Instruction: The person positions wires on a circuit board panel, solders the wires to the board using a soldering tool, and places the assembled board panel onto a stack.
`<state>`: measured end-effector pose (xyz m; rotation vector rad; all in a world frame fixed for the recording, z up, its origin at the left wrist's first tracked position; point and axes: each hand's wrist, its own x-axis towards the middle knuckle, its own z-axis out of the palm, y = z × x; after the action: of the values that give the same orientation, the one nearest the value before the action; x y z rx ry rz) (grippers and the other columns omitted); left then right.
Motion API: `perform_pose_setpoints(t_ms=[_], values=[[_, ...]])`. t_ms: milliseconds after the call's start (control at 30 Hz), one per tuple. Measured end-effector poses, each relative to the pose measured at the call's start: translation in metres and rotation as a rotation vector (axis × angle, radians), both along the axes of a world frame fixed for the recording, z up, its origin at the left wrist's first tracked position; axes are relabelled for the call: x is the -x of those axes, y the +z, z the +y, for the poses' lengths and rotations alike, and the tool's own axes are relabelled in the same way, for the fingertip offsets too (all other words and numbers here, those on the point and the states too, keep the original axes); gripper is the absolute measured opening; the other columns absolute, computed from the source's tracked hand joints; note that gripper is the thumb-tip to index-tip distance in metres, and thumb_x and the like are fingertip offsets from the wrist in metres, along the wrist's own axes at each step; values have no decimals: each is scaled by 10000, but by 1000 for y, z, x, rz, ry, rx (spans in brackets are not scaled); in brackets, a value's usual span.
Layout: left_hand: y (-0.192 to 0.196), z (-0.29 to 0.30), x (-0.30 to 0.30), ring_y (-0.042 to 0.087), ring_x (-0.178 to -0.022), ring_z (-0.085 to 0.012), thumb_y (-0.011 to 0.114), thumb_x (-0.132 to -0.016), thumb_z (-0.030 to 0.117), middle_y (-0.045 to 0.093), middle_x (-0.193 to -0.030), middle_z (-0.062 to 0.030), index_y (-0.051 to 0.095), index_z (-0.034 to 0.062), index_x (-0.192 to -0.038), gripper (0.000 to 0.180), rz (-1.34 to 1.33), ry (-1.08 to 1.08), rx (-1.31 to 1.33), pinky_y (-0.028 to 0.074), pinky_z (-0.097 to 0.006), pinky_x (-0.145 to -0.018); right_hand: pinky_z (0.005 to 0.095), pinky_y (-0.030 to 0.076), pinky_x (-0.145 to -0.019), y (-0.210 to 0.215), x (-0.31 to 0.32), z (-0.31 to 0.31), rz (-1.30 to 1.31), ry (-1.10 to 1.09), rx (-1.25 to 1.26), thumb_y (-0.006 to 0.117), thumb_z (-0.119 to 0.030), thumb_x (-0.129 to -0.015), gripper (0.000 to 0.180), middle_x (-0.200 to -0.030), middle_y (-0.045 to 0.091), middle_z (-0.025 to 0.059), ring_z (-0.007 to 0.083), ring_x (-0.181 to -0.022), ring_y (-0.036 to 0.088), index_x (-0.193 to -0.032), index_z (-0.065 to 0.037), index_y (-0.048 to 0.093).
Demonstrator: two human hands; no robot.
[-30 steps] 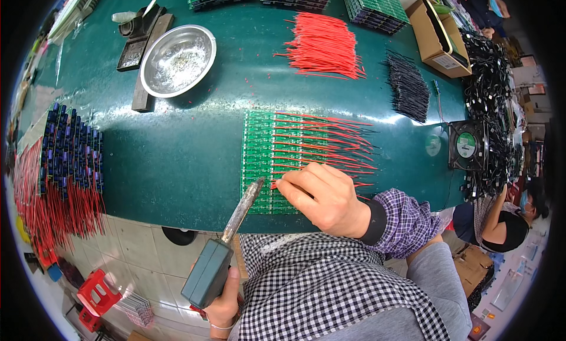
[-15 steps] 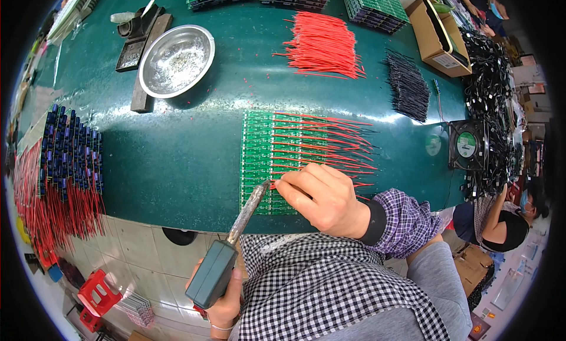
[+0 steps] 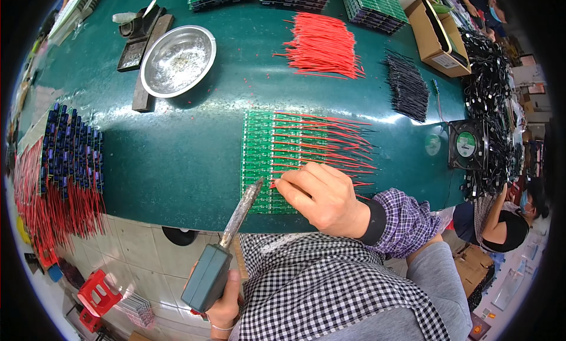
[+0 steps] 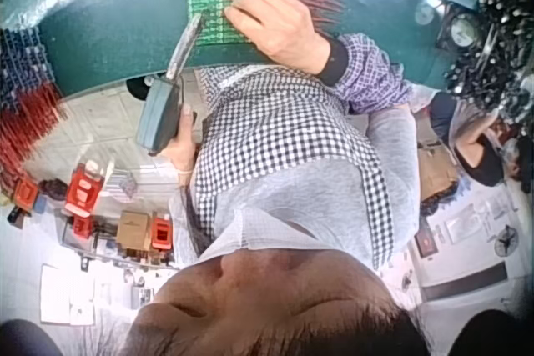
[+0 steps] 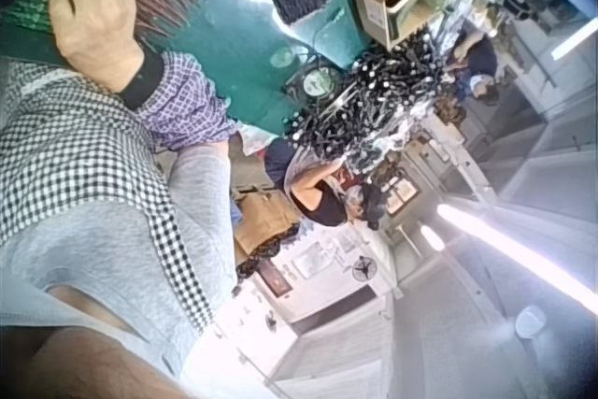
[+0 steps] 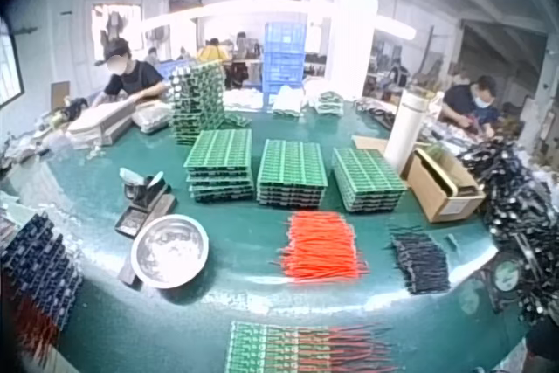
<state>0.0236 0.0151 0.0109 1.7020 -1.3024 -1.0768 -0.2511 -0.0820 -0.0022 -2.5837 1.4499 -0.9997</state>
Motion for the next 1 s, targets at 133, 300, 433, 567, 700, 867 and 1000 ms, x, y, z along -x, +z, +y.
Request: perform_pose_setpoints(t_ms=[133, 300, 433, 567, 700, 867, 1000], values=[[0, 3, 1, 594, -724, -139, 787, -792, -33, 645, -945, -89, 646, -48, -1102, 341, 21, -12, 32, 486, -264, -603, 294, 499, -608, 1, -1, 0, 2, -6, -7, 709, -75, -709, 236, -874, 626, 71, 195, -764, 607, -926, 8, 672], [10, 1, 11, 570, -806, -196, 780, -811, 64, 604, -926, -86, 619, -16, -1038, 289, 63, 91, -114, 463, -333, -706, 298, 496, -626, 0, -1, 1, 13, -20, -3, 715, -75, -709, 235, -877, 629, 67, 193, -773, 607, -926, 5, 675], [9, 2, 10, 581, -825, -204, 780, -803, 53, 612, -960, -103, 627, -21, -1052, 301, 39, 61, -38, 470, -336, -717, 302, 493, -633, 1, -1, 0, -5, -18, 41, 720, -76, -711, 242, -881, 633, 69, 193, -780, 607, -935, 4, 674], [5, 4, 8, 587, -809, -202, 785, -784, 44, 615, -957, -107, 640, -26, -1034, 298, 22, 63, -12, 472, -334, -693, 305, 493, -622, 1, 0, 6, -44, 7, 37, 723, -74, -714, 254, -884, 637, 73, 197, -778, 604, -948, 7, 668], [3, 3, 7, 597, -765, -199, 787, -762, 42, 620, -920, -105, 658, -31, -989, 271, 11, 48, -15, 473, -329, -656, 304, 492, -615, 2, -2, 10, -64, 18, -9, 722, -69, -715, 260, -882, 629, 72, 200, -768, 596, -957, 9, 666], [4, -1, 8, 611, -716, -207, 794, -746, 62, 631, -862, -109, 675, -39, -936, 246, 21, 37, 10, 478, -326, -629, 302, 493, -616, 0, -1, 9, -40, 27, -30, 706, -72, -699, 277, -888, 613, 67, 198, -758, 580, -961, 10, 668], [1, 0, 6, 616, -673, -230, 799, -727, 71, 643, -832, -127, 684, -46, -908, 244, -27, 14, 45, 481, -330, -605, 299, 496, -618, -1, -2, 10, -27, 24, -29, 695, -81, -684, 295, -891, 614, 66, 197, -769, 582, -963, 11, 671]])
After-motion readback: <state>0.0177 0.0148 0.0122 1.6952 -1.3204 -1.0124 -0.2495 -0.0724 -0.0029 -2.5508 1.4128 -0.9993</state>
